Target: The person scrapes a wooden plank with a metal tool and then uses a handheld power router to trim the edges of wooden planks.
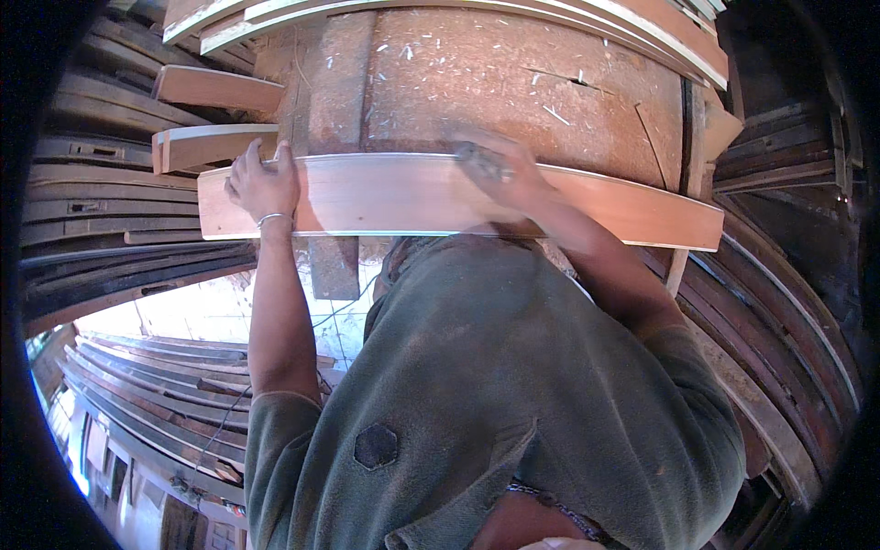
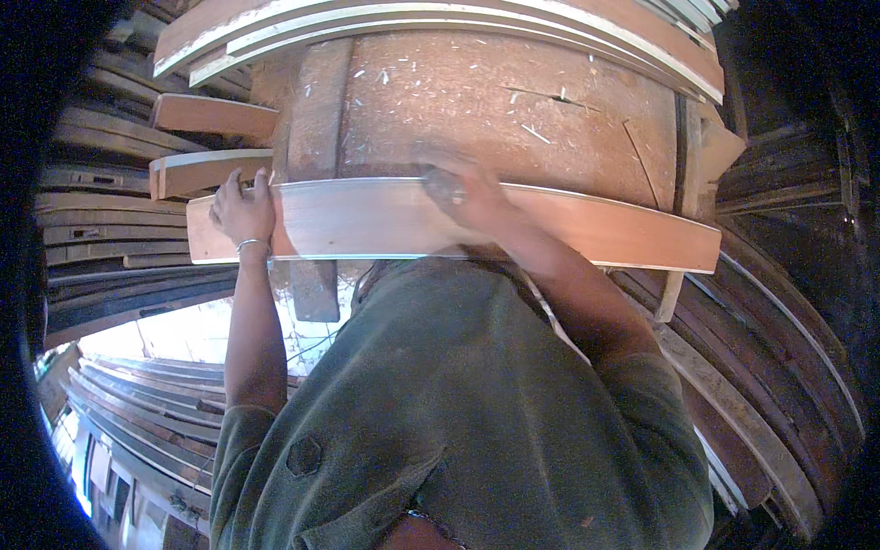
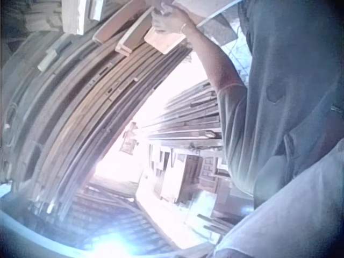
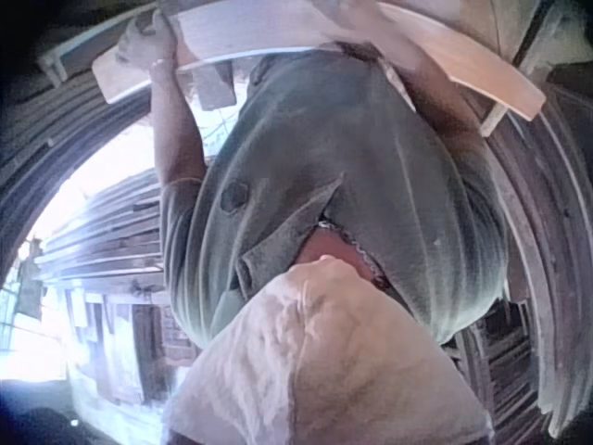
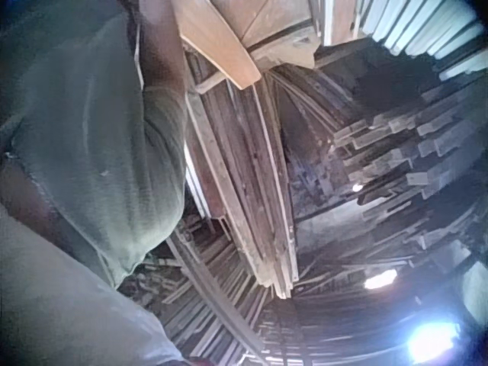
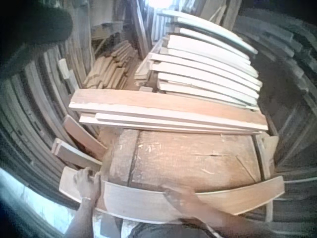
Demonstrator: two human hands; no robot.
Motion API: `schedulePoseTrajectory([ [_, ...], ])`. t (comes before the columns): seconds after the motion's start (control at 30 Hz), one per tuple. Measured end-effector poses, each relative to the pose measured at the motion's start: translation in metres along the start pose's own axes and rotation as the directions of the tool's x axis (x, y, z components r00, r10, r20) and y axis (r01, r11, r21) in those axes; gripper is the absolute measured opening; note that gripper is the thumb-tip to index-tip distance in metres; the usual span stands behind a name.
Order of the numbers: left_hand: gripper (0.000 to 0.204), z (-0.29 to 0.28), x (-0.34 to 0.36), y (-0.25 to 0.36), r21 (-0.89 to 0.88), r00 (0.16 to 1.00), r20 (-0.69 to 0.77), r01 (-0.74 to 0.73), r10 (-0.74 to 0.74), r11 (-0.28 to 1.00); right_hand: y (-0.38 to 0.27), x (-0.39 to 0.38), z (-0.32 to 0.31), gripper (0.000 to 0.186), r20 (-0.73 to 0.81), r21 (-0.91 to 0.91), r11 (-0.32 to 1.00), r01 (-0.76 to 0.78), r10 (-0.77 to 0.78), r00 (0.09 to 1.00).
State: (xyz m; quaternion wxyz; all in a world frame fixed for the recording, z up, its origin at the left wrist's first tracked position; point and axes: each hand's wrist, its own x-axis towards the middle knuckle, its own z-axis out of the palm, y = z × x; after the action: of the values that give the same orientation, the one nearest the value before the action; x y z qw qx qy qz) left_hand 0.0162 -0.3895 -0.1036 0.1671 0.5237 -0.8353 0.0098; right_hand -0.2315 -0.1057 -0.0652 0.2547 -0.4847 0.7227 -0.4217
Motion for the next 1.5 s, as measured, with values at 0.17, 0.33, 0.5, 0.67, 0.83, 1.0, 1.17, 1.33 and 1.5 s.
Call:
schedulePoseTrajectory([
  [0.17, 0.056, -0.004, 0.0, 0.002, 0.021, 0.998, 0.045, 0.032, -0.033, 0.999, 0.027, -0.068, -0.097, 0.034, -0.059, -0.174, 0.975, -0.142, 0.134, 0.989],
  [0.33, 0.056, 0.0, 0.002, 0.007, 0.04, 0.999, 0.029, 0.03, -0.031, 0.999, 0.066, -0.111, -0.132, 0.035, -0.283, 0.1, 0.946, -0.308, 0.323, 0.903],
  [0.5, 0.055, -0.001, 0.002, 0.004, 0.053, 0.997, 0.065, 0.033, -0.036, 0.998, 0.015, -0.042, -0.073, 0.026, -0.309, 0.151, 0.964, -0.217, 0.255, 0.916],
  [0.67, 0.051, -0.006, 0.003, 0.01, 0.009, 0.997, 0.068, 0.046, -0.047, 0.999, -0.001, 0.01, 0.011, 0.029, -0.1, 0.225, 0.967, -0.118, 0.143, 0.985],
  [0.83, 0.05, -0.006, 0.002, 0.007, 0.008, 0.997, 0.067, 0.048, -0.049, 0.999, -0.03, 0.045, 0.054, 0.034, -0.002, 0.22, 0.973, -0.072, 0.074, 0.997],
  [1.0, 0.05, -0.01, 0.002, 0.008, -0.001, 0.993, 0.104, 0.064, -0.064, 0.998, -0.031, 0.06, 0.073, 0.038, 0.018, 0.183, 0.982, -0.044, 0.041, 0.999],
  [1.17, 0.051, -0.012, 0.005, 0.014, 0.014, 0.991, 0.129, 0.039, -0.04, 0.999, -0.019, 0.061, 0.075, 0.038, -0.049, 0.102, 0.978, 0.181, -0.177, 0.983],
  [1.33, 0.051, -0.008, 0.003, 0.003, 0.054, 0.989, 0.14, 0.03, -0.037, 0.998, -0.023, 0.036, 0.037, 0.034, -0.065, 0.043, 0.975, 0.217, -0.215, 0.975],
  [1.5, 0.048, -0.011, 0.005, 0.011, 0.063, 0.986, 0.156, 0.046, -0.055, 0.997, 0.009, -0.027, -0.027, 0.028, -0.156, 0.184, 0.98, -0.078, 0.108, 0.982],
])
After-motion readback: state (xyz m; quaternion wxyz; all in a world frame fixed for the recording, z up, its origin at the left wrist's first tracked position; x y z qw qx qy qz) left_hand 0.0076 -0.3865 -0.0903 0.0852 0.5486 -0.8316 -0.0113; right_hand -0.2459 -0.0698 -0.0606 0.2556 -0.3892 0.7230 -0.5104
